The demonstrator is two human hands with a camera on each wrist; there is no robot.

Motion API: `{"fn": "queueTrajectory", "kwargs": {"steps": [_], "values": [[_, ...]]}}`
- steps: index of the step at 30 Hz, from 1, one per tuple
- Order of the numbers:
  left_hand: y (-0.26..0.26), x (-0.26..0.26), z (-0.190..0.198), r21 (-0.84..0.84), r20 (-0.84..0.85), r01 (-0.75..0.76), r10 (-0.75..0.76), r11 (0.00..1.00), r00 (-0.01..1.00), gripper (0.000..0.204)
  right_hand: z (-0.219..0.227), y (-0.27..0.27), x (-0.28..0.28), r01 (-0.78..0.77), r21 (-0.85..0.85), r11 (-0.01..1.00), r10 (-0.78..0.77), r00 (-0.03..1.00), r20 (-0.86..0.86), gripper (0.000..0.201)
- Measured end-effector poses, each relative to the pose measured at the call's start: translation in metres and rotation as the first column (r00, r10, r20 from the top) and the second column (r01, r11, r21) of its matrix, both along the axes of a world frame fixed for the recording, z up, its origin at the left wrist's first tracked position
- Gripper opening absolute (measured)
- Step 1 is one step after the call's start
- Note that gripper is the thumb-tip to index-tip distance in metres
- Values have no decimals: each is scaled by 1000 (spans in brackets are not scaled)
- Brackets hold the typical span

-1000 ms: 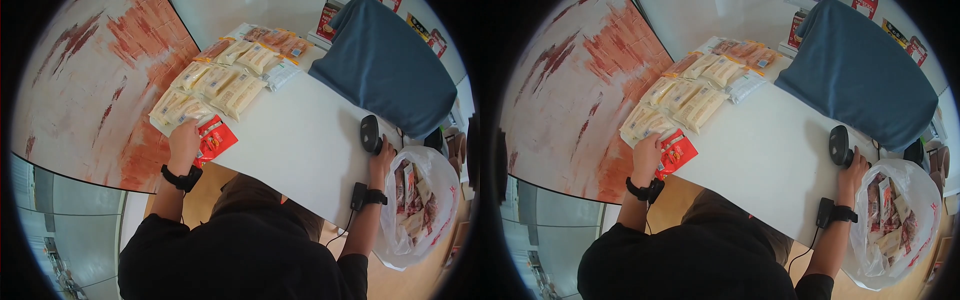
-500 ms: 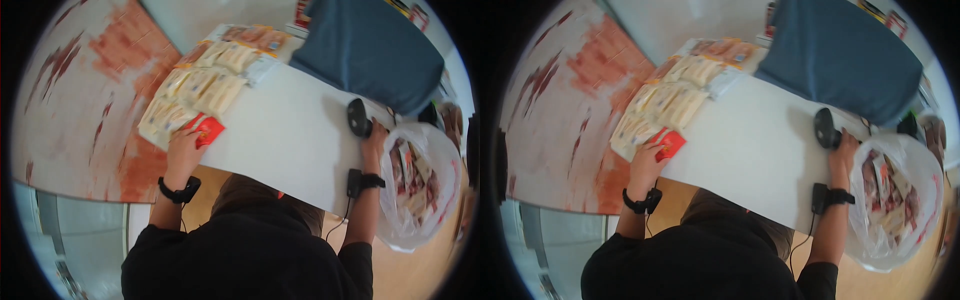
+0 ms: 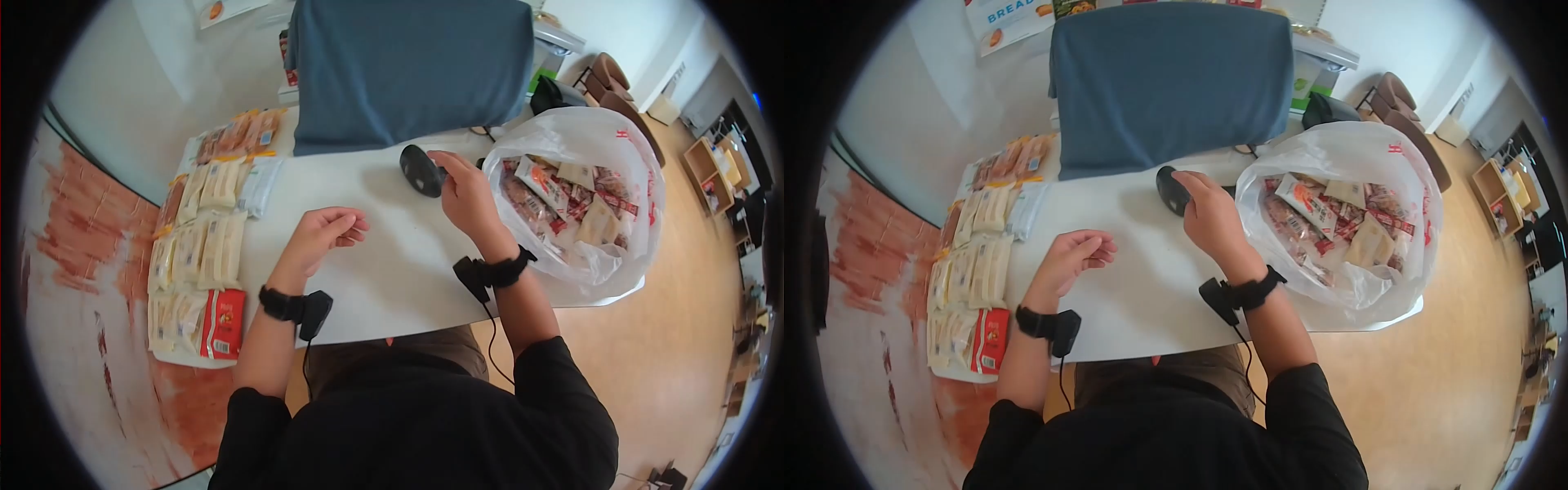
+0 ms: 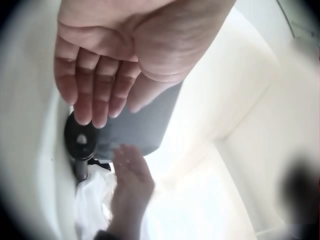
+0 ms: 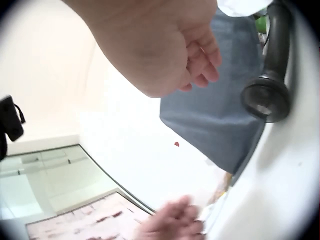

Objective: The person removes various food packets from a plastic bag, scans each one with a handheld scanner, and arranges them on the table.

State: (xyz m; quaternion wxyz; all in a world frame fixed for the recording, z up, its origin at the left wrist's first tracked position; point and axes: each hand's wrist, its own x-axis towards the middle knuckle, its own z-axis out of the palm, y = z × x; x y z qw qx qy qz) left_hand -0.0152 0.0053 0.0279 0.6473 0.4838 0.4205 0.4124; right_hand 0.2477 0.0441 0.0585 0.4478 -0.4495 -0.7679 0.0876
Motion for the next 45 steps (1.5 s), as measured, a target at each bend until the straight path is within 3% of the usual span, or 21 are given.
{"fn": "queueTrajectory", "kwargs": {"steps": [2, 4, 5, 6, 8, 11, 14, 20, 23, 26, 27, 28, 29, 30, 34, 36, 38, 41, 44, 45], "values": [[19, 9, -15, -146, 81, -71, 83, 987, 993, 24, 22, -13, 12, 33, -11, 999, -33, 999, -34, 37], [26, 3, -33, -149, 154, -89, 112, 985, 982, 25, 26, -10, 43, 210, 115, 971, -223, 968, 113, 31], [28, 0, -39, -140, 173, -89, 113, 986, 978, 25, 26, -4, 65, 261, 120, 958, -281, 937, 210, 29], [28, 0, -43, -133, 193, -92, 117, 987, 974, 25, 25, 0, 86, 339, 19, 941, -329, 898, 293, 30], [27, 2, -39, -153, 168, -91, 116, 984, 979, 26, 10, 10, 128, 425, -34, 904, -352, 788, 505, 38], [28, 1, -40, -146, 165, -87, 111, 985, 980, 26, -17, 23, 166, 507, -48, 860, -378, 698, 609, 42], [26, 0, -39, -153, 197, -81, 110, 985, 974, 25, -38, 30, 179, 601, -122, 790, -415, 671, 614, 46], [25, -4, -38, -180, 293, -96, 146, 979, 945, 25, -22, 27, 186, 639, -212, 739, -405, 673, 618, 37], [26, -4, -41, -175, 294, -87, 136, 981, 946, 26, -8, 23, 199, 658, -156, 737, -476, 668, 572, 33], [25, -3, -43, -161, 270, -82, 124, 983, 955, 26, 33, 7, 189, 589, -192, 785, -474, 770, 427, 35], [26, -2, -43, -157, 259, -87, 126, 984, 958, 26, 41, 4, 190, 509, -365, 780, -450, 861, 238, 31], [26, -2, -42, -154, 247, -91, 128, 984, 961, 26, 49, -1, 177, 340, -421, 841, -380, 925, -12, 29], [26, -1, -43, -147, 240, -90, 124, 985, 963, 25, 53, -6, 159, 157, -430, 889, -291, 919, -266, 27], [26, 0, -45, -139, 232, -90, 121, 986, 965, 25, 58, -11, 139, -28, -392, 920, -190, 841, -506, 26], [21, 2, -37, -82, 159, -66, 78, 994, 984, 29, 57, -13, 71, -172, -556, 813, -156, 856, -493, 25], [16, 6, -31, -14, 238, 10, -6, 1000, 971, 33, 36, -6, 39, -362, -536, 762, 24, 844, -536, 25], [12, 11, -29, 31, 338, 47, -55, 998, 940, 37, 21, -6, 1, -462, -641, 613, 33, 826, -563, 24], [3, 21, -25, 36, 477, 64, -74, 997, 876, 38, -2, -4, -45, -551, -535, 640, 152, 774, -615, 24], [12, 16, -40, 3, 250, -29, 27, 1000, 968, 34, -18, 10, -55, -435, -471, 767, 210, 864, -457, 24], [13, 15, -38, 7, 266, -91, 86, 996, 960, 32, -15, 14, -51, -286, -350, 892, 183, 937, -298, 23]]}}
